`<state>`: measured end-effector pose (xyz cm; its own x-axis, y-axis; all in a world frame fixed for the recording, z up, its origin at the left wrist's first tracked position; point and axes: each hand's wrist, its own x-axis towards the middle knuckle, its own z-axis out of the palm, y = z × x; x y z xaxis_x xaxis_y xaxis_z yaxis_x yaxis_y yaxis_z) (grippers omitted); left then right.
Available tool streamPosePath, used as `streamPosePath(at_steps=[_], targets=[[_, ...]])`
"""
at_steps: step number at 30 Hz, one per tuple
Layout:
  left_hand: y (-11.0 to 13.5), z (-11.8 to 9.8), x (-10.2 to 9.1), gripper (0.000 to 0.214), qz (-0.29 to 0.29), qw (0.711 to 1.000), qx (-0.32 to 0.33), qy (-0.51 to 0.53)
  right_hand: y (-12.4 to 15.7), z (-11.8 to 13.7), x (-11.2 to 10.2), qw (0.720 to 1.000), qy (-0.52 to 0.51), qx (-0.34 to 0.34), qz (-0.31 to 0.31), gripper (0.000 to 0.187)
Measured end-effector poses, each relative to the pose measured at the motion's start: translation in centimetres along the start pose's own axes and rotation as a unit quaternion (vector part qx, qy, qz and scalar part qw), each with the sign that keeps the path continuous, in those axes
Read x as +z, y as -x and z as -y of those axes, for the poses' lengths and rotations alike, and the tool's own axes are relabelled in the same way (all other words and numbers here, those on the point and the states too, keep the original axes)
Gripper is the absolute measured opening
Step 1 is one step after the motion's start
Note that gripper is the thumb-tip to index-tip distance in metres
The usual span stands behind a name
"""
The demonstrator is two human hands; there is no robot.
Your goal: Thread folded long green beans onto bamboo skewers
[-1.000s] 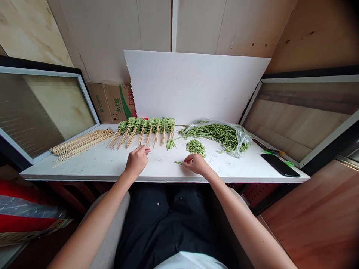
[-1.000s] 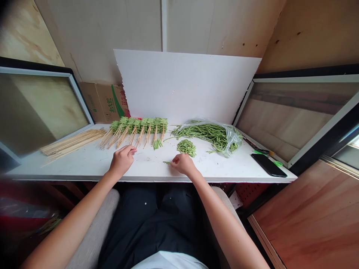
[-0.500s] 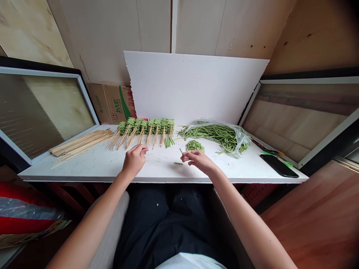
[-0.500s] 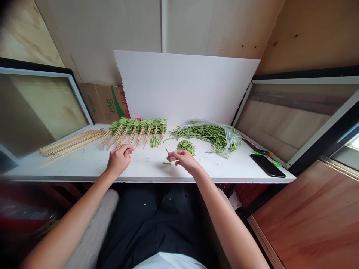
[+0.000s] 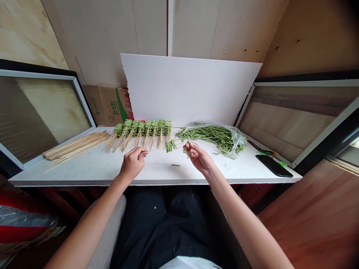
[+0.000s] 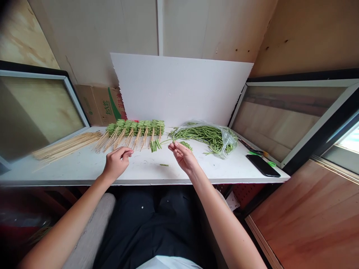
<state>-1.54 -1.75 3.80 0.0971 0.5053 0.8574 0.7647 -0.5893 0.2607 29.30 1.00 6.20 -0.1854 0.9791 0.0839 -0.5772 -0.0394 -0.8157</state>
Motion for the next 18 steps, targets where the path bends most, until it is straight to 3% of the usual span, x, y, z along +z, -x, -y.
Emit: streamPosePath(at_steps=[18], targets=[[0.04,-0.27,0.2,0.021,0.006,1.0,-0.002,-0.014,0.22,-0.57,0.18,1.0,-0.001,0.015,-0.009,0.034]])
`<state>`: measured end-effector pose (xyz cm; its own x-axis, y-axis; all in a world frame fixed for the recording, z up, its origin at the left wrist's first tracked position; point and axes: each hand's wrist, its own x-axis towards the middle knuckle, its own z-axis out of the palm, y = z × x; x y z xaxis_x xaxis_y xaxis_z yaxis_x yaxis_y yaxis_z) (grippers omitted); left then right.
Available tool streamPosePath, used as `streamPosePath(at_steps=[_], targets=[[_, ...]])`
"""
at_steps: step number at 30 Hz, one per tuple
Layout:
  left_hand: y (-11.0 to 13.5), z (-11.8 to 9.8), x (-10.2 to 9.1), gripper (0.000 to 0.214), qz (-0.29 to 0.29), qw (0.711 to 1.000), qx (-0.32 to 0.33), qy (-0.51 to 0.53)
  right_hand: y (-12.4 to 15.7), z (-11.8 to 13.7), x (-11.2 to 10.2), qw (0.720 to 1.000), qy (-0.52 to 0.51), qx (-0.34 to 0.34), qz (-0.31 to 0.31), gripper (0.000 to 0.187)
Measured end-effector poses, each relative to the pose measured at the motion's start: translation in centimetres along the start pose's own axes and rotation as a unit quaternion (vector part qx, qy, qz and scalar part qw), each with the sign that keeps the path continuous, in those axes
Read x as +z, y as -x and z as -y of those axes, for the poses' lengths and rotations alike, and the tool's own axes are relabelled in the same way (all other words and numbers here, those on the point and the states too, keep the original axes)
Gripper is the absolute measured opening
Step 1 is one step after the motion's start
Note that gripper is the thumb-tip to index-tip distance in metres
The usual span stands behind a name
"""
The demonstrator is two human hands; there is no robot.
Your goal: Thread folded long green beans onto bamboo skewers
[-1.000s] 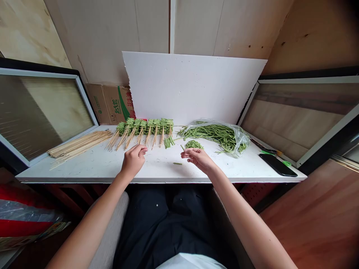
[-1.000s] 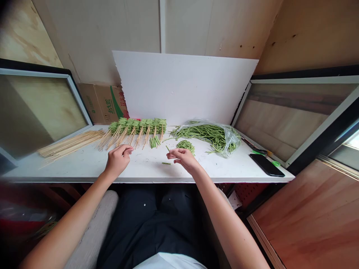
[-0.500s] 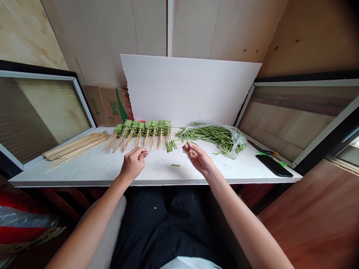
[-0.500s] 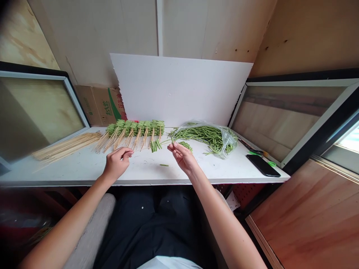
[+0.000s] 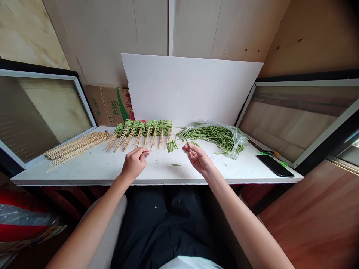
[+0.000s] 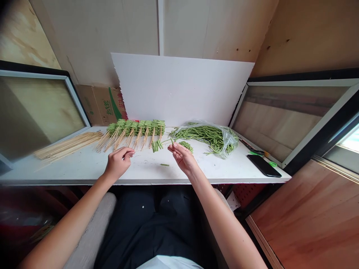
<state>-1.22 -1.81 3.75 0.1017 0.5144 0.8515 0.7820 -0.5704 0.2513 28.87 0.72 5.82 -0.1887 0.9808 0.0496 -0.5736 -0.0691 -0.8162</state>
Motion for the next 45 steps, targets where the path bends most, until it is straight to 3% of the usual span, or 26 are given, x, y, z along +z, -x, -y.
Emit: streamPosePath(at_steps=[12,20,25,31,35,38,42,45], targets=[[0.2,-0.4,0.2,0.022,0.002,1.0,0.018,0.003,0.3,-1.1,0.5,0.998,0.054,-0.022,-0.022,0.039],[0.4,-0.9,0.5,0.024,0.002,0.999,0.023,0.027,0.8,-1.6,1.3,0.987,0.125,-0.082,-0.059,0.04],[0.7,-0.1,0.9,0.024,0.01,1.0,-0.022,0.012,0.0,-1.8,0.4,0.974,0.19,-0.107,-0.057,0.04],[1.1,1.6,1.5,0.022,0.035,0.997,-0.062,0.007,-2.7,-0.3,-5.7,0.919,0.332,-0.13,-0.168,0.055],[1.3,2.3,1.7,0.023,0.054,0.995,-0.08,0.003,-5.1,0.8,-9.8,0.86,0.421,-0.197,-0.208,0.043],[1.5,2.7,1.8,0.023,0.059,0.994,-0.088,-0.004,-7.2,0.9,-10.8,0.831,0.478,-0.195,-0.209,0.032],[1.7,2.8,1.9,0.023,0.065,0.993,-0.094,-0.006,-9.5,0.7,-10.8,0.805,0.53,-0.173,-0.202,0.025],[1.6,2.8,1.9,0.023,0.066,0.993,-0.098,-0.005,-10.2,0.8,-11.2,0.769,0.591,-0.15,-0.189,0.021]])
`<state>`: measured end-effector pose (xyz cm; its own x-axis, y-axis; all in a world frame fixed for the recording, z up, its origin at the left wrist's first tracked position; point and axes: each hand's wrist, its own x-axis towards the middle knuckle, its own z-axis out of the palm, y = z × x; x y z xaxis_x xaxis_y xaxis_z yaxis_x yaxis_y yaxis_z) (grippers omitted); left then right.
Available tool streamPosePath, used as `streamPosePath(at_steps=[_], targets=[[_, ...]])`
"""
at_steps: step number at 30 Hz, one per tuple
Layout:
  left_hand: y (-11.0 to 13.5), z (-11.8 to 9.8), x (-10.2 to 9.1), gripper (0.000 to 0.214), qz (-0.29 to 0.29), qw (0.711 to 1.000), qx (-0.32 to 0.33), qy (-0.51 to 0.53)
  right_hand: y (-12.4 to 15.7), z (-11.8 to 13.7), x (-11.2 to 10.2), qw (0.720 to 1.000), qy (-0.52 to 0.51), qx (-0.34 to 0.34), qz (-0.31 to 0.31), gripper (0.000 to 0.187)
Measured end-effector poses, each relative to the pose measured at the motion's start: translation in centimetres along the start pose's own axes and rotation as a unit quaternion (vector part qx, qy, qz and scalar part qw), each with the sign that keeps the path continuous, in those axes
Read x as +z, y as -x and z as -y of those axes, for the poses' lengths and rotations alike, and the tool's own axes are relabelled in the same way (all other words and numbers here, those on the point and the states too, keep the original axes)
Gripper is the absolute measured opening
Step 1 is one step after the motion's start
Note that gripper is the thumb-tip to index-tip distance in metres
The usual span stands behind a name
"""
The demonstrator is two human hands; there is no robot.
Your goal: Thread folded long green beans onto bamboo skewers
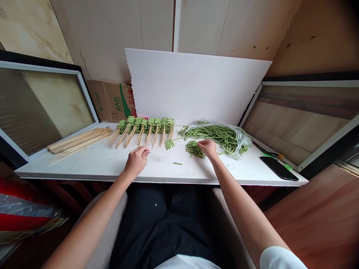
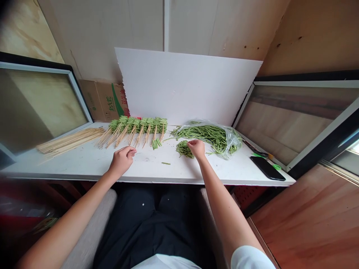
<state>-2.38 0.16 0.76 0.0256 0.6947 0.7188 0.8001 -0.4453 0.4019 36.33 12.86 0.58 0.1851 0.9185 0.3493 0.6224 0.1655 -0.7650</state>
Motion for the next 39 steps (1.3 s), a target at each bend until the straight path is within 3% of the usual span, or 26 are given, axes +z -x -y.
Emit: streamPosePath(at_steps=[6,11,18,22,24,26,28,31,34,39], targets=[[-0.2,0.3,-0.2,0.022,-0.007,1.0,0.002,0.002,0.0,-0.8,-1.2,0.991,0.122,-0.044,0.028,0.02],[-0.1,0.4,-0.2,0.023,-0.005,1.0,0.007,0.003,0.3,-0.2,-0.6,0.972,0.221,-0.067,0.035,0.024],[-0.1,0.4,-0.2,0.023,0.0,1.0,0.009,-0.001,0.8,0.9,-0.9,0.96,0.267,-0.069,0.042,0.026],[-0.2,0.3,-0.2,0.023,0.003,1.0,0.003,-0.001,2.3,2.4,-1.0,0.972,0.194,-0.127,0.034,0.024],[-0.2,0.3,-0.3,0.023,0.004,1.0,0.0,-0.003,3.8,3.3,-0.2,0.972,0.107,-0.181,0.106,0.021],[-0.2,0.3,-0.3,0.023,0.005,1.0,-0.005,-0.004,5.7,4.1,1.0,0.952,0.044,-0.225,0.203,0.019],[-0.1,0.3,-0.3,0.023,0.007,1.0,-0.009,-0.004,7.4,4.9,2.3,0.938,0.048,-0.229,0.257,0.014],[-0.1,0.3,-0.3,0.022,0.007,1.0,-0.012,-0.006,9.0,6.0,3.6,0.934,0.078,-0.24,0.253,0.004],[0.0,0.4,-0.4,0.022,0.004,1.0,-0.009,-0.004,9.4,7.1,3.9,0.939,0.097,-0.243,0.222,0.009],[-0.1,0.6,-0.5,0.022,-0.008,1.0,-0.009,-0.009,9.8,7.7,4.0,0.976,-0.026,-0.139,0.167,0.011]])
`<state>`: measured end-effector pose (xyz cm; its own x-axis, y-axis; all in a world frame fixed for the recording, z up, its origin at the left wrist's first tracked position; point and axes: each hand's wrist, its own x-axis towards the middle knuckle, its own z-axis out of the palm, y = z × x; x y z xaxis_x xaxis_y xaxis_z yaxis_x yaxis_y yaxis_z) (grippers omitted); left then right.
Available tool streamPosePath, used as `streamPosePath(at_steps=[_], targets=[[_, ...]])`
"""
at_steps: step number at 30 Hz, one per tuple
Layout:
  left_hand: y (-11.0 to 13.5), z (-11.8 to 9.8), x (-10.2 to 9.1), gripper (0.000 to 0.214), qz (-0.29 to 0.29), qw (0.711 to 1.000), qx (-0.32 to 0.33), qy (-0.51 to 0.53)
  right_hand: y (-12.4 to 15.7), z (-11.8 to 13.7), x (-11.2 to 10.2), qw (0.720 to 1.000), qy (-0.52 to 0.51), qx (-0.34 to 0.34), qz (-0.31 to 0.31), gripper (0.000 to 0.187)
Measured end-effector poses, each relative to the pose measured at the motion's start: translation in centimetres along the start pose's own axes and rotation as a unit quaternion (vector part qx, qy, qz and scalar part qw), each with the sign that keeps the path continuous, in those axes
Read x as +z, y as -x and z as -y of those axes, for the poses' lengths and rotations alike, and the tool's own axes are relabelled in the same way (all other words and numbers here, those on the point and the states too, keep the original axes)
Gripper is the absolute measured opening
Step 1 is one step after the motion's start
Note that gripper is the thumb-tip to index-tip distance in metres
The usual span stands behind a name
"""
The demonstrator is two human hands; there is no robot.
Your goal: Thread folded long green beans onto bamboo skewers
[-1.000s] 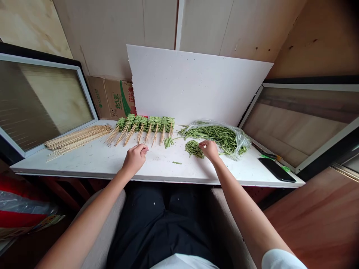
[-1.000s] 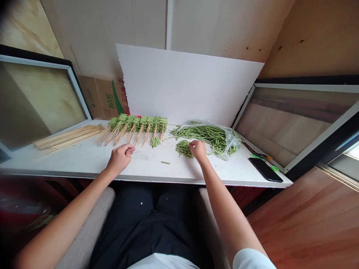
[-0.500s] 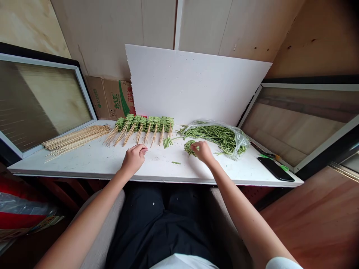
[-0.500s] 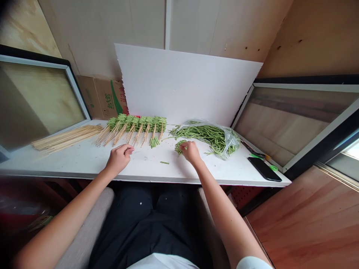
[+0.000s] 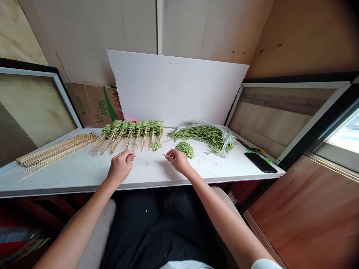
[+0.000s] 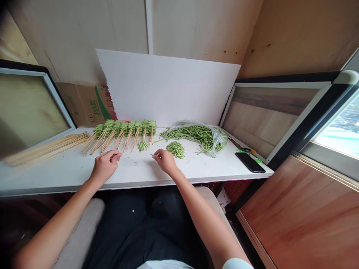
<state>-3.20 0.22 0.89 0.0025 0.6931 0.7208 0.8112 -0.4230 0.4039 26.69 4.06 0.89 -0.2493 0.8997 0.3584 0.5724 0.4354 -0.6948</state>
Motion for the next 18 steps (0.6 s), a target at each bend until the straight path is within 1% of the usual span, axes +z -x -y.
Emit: streamPosePath(at_steps=[3,6,9,11,14,16,18], targets=[[0.0,0.4,0.0,0.02,-0.001,1.0,-0.011,-0.001,0.0,-1.0,0.0,0.989,-0.14,0.044,-0.015,0.024],[0.0,0.8,0.0,0.02,0.005,1.0,-0.026,0.001,-0.4,-2.5,-0.7,0.96,-0.263,0.09,-0.032,0.036],[0.0,0.8,0.0,0.02,0.011,0.999,-0.03,0.005,-0.9,-3.3,-2.0,0.928,-0.344,0.133,-0.045,0.045],[-0.1,0.6,-0.1,0.02,0.014,1.0,-0.027,0.005,-1.0,-3.3,-2.7,0.909,-0.39,0.143,-0.027,0.048],[-0.2,-0.1,-0.2,0.02,0.021,0.999,-0.023,0.007,-0.8,-2.4,-3.2,0.883,-0.451,0.132,0.011,0.047],[-0.2,-0.5,-0.3,0.02,0.029,0.999,-0.028,0.017,-0.7,-1.7,-3.4,0.865,-0.487,0.124,0.016,0.045],[-0.3,-0.8,-0.4,0.019,0.041,0.998,-0.039,0.036,-0.6,-1.0,-3.4,0.846,-0.52,0.12,0.001,0.044]])
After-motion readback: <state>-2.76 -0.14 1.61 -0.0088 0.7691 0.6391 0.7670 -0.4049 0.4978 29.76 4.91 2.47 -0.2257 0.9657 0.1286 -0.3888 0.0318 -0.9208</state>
